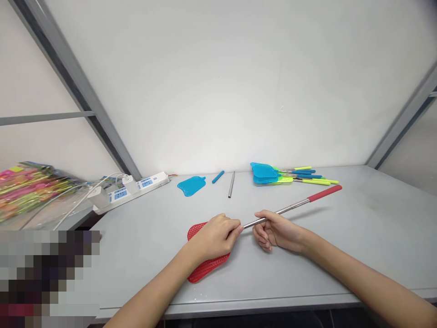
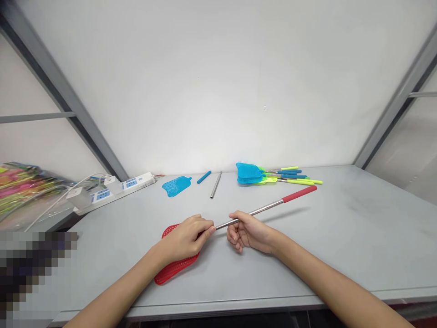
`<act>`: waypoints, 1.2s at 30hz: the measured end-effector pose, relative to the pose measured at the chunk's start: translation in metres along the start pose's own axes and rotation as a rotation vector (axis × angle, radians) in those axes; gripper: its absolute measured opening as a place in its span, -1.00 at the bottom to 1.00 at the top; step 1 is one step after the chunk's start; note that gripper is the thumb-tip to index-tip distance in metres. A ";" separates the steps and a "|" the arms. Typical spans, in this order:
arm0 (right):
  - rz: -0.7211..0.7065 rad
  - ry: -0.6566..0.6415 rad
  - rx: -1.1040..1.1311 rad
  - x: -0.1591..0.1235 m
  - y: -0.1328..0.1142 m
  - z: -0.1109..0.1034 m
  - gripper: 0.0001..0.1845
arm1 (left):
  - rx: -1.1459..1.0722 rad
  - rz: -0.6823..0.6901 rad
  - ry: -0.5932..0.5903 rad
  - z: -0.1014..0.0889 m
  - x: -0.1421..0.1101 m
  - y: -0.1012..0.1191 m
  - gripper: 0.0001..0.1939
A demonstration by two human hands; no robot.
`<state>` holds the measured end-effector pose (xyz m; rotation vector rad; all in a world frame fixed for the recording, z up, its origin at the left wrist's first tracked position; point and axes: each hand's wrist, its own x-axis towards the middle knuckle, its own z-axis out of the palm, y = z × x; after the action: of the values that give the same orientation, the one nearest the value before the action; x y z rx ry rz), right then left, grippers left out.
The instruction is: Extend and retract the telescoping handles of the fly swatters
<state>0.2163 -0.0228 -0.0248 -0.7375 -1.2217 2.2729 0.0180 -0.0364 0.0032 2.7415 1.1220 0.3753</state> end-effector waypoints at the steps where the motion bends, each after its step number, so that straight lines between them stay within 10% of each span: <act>1: -0.001 0.001 0.001 0.000 0.000 0.000 -0.51 | 0.001 0.002 -0.002 0.000 0.000 0.000 -0.68; 36: -0.054 0.172 0.026 0.001 -0.002 -0.001 -0.59 | 0.122 0.082 0.032 -0.002 0.002 -0.005 -0.69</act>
<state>0.2161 -0.0209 -0.0241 -0.8598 -1.1171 2.1293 0.0153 -0.0312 0.0045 2.9048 1.0765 0.3749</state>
